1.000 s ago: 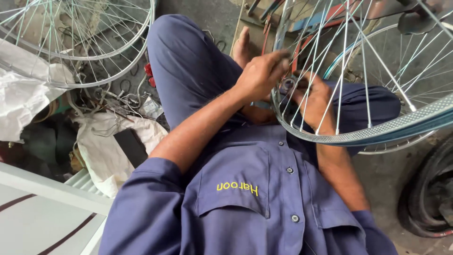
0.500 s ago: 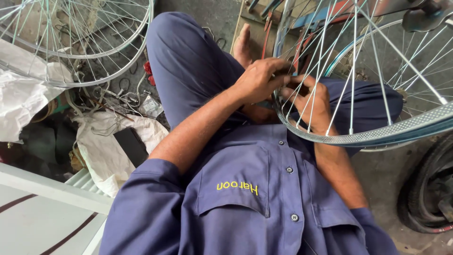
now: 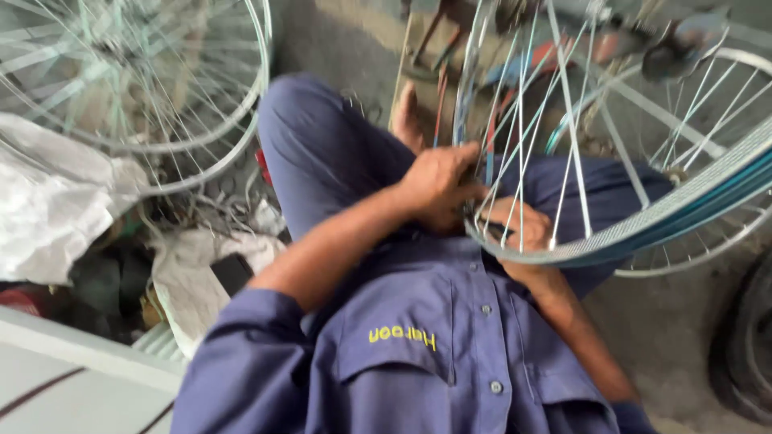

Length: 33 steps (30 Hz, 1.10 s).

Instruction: The person sits on the floor and laces spokes into a bicycle wheel rim, threading the metal spokes through the hub and rim by hand and tightening the nipples.

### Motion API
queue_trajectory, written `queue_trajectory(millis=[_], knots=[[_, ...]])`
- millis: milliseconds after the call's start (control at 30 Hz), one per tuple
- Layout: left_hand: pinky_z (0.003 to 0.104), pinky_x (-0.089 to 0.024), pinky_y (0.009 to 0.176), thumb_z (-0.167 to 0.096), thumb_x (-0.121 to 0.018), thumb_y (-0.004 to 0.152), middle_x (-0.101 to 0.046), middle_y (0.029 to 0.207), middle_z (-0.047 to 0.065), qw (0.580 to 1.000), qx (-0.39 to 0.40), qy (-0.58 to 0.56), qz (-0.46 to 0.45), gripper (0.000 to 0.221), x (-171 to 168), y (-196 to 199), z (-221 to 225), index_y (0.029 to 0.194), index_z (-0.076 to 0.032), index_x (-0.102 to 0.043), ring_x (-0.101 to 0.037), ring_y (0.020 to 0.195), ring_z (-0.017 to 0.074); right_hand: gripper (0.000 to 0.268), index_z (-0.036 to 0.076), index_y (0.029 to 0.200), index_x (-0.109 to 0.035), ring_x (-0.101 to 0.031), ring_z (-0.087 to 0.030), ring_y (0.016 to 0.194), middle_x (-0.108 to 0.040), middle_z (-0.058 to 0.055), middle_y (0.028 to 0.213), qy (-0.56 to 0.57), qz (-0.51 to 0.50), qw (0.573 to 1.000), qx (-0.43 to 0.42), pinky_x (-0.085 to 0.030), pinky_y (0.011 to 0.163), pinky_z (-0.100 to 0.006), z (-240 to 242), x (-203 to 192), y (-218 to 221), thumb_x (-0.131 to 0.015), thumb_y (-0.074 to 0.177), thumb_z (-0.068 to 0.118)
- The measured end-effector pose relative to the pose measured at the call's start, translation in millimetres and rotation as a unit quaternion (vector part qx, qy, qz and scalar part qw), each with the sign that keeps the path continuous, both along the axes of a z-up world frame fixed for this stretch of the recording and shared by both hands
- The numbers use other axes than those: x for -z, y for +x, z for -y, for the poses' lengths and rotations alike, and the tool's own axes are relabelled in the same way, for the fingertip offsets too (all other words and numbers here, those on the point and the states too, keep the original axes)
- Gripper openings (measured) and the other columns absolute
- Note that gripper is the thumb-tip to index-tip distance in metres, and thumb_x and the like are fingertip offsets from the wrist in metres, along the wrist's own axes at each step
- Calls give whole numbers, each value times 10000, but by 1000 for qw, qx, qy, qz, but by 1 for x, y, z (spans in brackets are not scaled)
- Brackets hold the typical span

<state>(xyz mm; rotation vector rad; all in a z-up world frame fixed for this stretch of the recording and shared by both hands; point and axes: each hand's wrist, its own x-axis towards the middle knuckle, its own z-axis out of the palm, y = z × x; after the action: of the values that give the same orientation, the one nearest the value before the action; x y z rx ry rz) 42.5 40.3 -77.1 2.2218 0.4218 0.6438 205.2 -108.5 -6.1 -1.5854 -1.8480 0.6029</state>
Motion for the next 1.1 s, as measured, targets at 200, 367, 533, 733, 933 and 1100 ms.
queue_trajectory(millis=[200,367,533,733,933,1100], knots=[[525,-533,761,-277,-764,823,-724,899,190,961,-169,-165,-141,410,-28,25,27,1093,-66,-539,-697,882,414,279,-15,1033,-714,-735,-273,870,-720,-154,992,-23,-70,997,17,-574,753,-343,0,-11,-1,-744,756,-25],[413,-582,883,-254,-774,944,-749,1096,191,952,92,-286,63,396,-27,-16,14,1226,-13,-636,-753,1019,320,267,10,957,-693,-732,-236,812,-725,-120,919,-54,-93,994,13,-568,713,-309,4,-48,-1,-861,757,64],[360,-547,943,-238,-764,987,-732,1185,139,778,217,-575,131,507,-35,-23,10,1382,37,-603,-662,1062,197,276,14,942,-678,-737,-217,817,-732,-114,920,-52,-135,989,-7,-582,711,-310,1,-68,1,-870,779,127],[348,-579,907,-233,-747,970,-753,1118,105,907,110,-406,29,429,-48,-25,9,1309,15,-658,-694,1038,174,310,-1,948,-646,-740,-228,856,-734,-114,944,-21,-94,995,1,-594,741,-316,1,-61,-5,-874,790,139],[363,-626,866,-215,-747,928,-764,1100,109,860,-13,-505,68,417,-31,-23,-1,1274,-9,-638,-760,1020,202,284,25,1013,-677,-750,-214,903,-743,-110,1008,-40,-112,992,46,-608,783,-311,16,-56,-8,-864,810,93],[369,-585,844,-161,-797,873,-765,1055,174,959,-44,-281,-14,458,-23,-20,9,1277,0,-654,-761,962,273,265,42,1035,-689,-747,-204,922,-734,-108,1017,-33,-105,992,54,-616,789,-296,16,-55,-9,-856,831,63]])
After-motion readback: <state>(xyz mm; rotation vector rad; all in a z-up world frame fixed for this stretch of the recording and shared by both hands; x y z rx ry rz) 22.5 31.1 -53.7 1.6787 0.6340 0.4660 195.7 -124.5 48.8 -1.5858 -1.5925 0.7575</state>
